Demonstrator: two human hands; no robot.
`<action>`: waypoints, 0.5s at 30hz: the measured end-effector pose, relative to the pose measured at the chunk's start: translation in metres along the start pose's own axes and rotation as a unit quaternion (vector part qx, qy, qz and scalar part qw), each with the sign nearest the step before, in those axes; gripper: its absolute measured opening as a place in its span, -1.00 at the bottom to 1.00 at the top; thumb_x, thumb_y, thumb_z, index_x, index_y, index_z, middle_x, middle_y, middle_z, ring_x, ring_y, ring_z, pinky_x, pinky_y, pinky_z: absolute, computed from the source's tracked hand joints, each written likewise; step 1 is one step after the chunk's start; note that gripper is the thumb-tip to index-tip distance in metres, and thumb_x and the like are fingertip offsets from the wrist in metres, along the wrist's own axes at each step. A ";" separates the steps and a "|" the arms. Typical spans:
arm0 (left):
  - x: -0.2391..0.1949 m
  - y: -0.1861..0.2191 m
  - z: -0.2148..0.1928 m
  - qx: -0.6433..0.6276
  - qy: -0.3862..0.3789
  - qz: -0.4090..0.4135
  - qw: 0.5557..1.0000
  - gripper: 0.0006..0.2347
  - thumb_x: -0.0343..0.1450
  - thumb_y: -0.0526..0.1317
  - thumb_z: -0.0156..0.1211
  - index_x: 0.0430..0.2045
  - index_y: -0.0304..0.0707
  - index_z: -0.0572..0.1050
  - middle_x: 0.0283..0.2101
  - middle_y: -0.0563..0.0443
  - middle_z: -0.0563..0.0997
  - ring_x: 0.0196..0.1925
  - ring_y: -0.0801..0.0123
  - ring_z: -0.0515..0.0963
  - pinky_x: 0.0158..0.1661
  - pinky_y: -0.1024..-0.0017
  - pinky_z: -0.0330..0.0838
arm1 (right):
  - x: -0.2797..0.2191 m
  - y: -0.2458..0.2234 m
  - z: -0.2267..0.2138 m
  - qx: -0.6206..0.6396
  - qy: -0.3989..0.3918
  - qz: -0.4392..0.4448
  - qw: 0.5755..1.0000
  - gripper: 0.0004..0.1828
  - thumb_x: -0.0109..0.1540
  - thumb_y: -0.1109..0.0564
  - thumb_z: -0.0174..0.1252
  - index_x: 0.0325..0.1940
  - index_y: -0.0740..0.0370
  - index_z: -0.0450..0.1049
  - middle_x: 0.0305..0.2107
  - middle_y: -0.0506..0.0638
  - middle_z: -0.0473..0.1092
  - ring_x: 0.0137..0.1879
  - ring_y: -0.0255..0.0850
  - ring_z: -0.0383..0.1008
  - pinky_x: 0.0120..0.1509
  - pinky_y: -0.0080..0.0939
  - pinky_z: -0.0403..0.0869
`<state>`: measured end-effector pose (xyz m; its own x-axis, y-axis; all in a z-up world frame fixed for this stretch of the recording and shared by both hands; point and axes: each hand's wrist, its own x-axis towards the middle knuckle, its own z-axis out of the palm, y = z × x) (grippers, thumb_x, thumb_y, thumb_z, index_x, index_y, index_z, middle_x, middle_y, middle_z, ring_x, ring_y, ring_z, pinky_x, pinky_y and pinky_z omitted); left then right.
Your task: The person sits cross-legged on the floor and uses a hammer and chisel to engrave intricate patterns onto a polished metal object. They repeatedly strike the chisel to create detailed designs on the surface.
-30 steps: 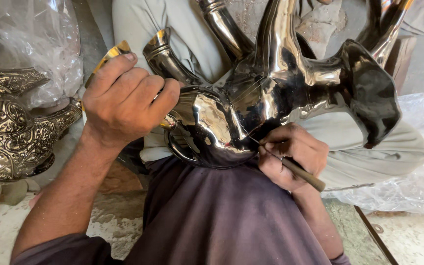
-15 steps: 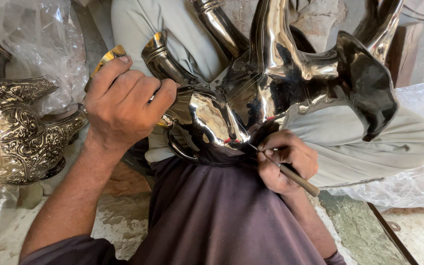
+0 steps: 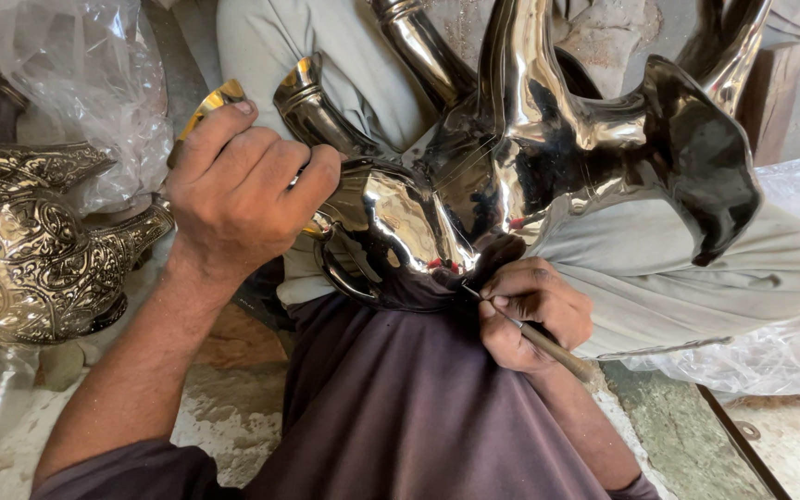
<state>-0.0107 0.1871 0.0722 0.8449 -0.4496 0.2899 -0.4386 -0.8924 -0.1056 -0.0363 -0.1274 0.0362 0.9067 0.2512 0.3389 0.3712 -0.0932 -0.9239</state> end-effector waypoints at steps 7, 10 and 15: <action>0.001 0.004 0.002 0.006 0.032 -0.007 0.999 -0.89 0.57 -0.35 0.27 -0.31 -0.04 0.60 -0.41 0.26 0.46 -0.21 0.53 0.56 0.18 0.39 0.50 | 0.012 0.003 -0.010 0.082 -0.004 0.128 0.988 -0.86 0.15 0.37 0.22 -0.44 0.31 0.39 -0.54 0.02 0.48 -0.47 -0.31 0.55 -0.36 -0.32 0.52; -0.001 0.004 0.001 -0.006 0.031 -0.013 0.999 -0.87 0.54 -0.41 0.25 -0.35 -0.11 0.59 -0.38 0.24 0.46 -0.17 0.51 0.57 0.21 0.38 0.51 | 0.033 -0.004 -0.017 0.079 -0.039 0.160 0.983 -0.76 0.25 0.26 0.32 -0.14 0.41 0.38 -0.30 0.08 0.52 -0.17 -0.21 0.66 -0.11 -0.27 0.68; 0.008 0.002 -0.004 -0.024 0.034 -0.016 0.999 -0.91 0.50 -0.39 0.24 -0.35 -0.13 0.59 -0.40 0.22 0.45 -0.19 0.49 0.56 0.19 0.36 0.52 | 0.078 -0.018 -0.013 -0.077 -0.160 0.158 0.971 -0.87 0.25 0.28 0.35 -0.22 0.36 0.51 -0.26 0.10 0.56 -0.16 -0.23 0.65 -0.13 -0.33 0.57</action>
